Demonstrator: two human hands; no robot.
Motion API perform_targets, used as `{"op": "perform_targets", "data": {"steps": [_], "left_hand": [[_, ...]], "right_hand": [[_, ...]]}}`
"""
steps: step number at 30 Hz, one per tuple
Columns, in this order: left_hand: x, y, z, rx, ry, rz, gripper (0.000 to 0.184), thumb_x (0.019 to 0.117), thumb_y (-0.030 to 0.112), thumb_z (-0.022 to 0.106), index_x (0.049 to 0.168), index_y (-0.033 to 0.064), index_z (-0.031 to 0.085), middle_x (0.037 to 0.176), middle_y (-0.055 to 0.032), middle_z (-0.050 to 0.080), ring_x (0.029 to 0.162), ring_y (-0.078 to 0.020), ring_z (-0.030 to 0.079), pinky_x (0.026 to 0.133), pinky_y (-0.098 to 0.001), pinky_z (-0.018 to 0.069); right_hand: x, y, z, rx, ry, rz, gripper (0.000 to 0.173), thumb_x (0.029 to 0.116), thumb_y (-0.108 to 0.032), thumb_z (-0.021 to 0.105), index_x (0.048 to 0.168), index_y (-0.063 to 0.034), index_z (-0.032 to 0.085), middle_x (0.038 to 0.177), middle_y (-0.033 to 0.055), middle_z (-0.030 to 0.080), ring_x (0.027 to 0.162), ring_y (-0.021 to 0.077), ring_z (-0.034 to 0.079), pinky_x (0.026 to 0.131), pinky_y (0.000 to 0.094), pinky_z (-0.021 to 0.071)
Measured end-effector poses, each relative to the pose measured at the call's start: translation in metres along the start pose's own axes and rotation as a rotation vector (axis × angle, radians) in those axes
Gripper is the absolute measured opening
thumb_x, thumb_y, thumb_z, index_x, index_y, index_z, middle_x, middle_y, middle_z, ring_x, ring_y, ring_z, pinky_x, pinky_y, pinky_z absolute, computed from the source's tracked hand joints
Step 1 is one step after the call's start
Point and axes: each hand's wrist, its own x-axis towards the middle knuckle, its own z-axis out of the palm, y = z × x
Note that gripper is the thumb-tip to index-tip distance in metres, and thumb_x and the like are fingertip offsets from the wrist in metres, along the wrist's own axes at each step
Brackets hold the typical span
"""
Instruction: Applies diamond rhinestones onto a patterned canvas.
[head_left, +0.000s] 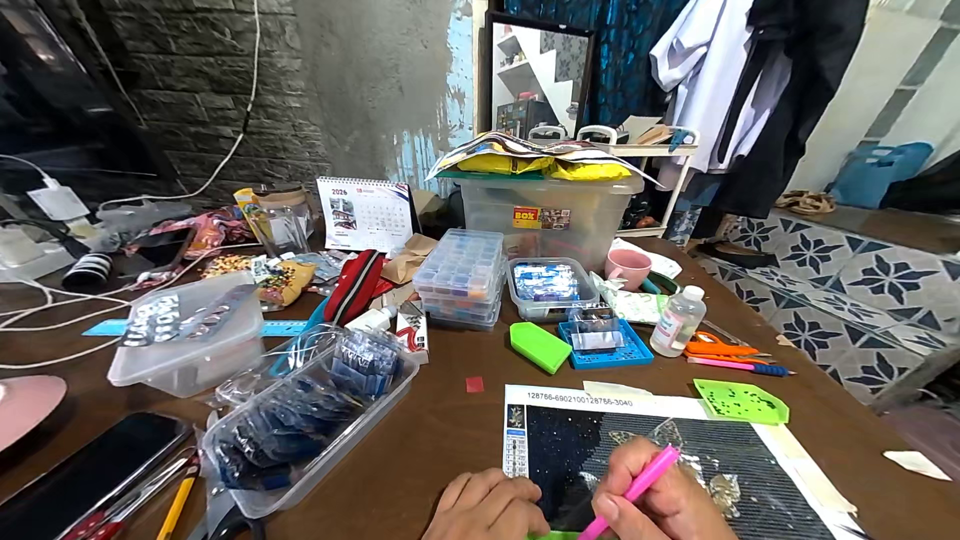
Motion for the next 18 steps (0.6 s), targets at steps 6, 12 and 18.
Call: {"op": "perform_targets", "data": {"steps": [6,12,18], "left_hand": [[0.0,0.0003,0.0,0.002,-0.003,-0.003,0.045,0.0873,0.039,0.073,0.114,0.0024,0.07,0.135,-0.0178,0.065,0.127,-0.0374,0.058,0.107,-0.0597,0.0387],[-0.0001,0.0006,0.0,0.002,-0.008,-0.003,0.045,0.0877,0.038,0.073,0.114,0.0024,0.07,0.135,-0.0178,0.065,0.127,-0.0368,0.058,0.107,-0.0588,0.0386],[0.0,0.0,0.0003,0.002,0.001,0.003,0.045,0.0872,0.039,0.074,0.113,0.0025,0.07,0.135,-0.0177,0.065,0.126,-0.037,0.059,0.107,-0.0592,0.0392]], "right_hand": [[-0.0001,0.0003,0.0,0.001,-0.003,-0.005,0.007,0.1039,-0.01,0.057,0.105,-0.0065,0.051,0.075,0.0009,0.062,0.064,0.0012,0.059,0.059,0.0187,0.0502],[0.0,0.0006,0.0002,-0.002,-0.005,-0.013,0.008,0.1039,-0.011,0.057,0.106,-0.0066,0.051,0.075,0.0011,0.062,0.064,0.001,0.06,0.06,0.0181,0.0502],[0.0006,0.0005,-0.0002,-0.036,-0.03,-0.045,0.01,0.1048,-0.012,0.057,0.105,-0.0043,0.051,0.076,0.0041,0.062,0.066,0.0023,0.06,0.061,0.0185,0.0508]]}}
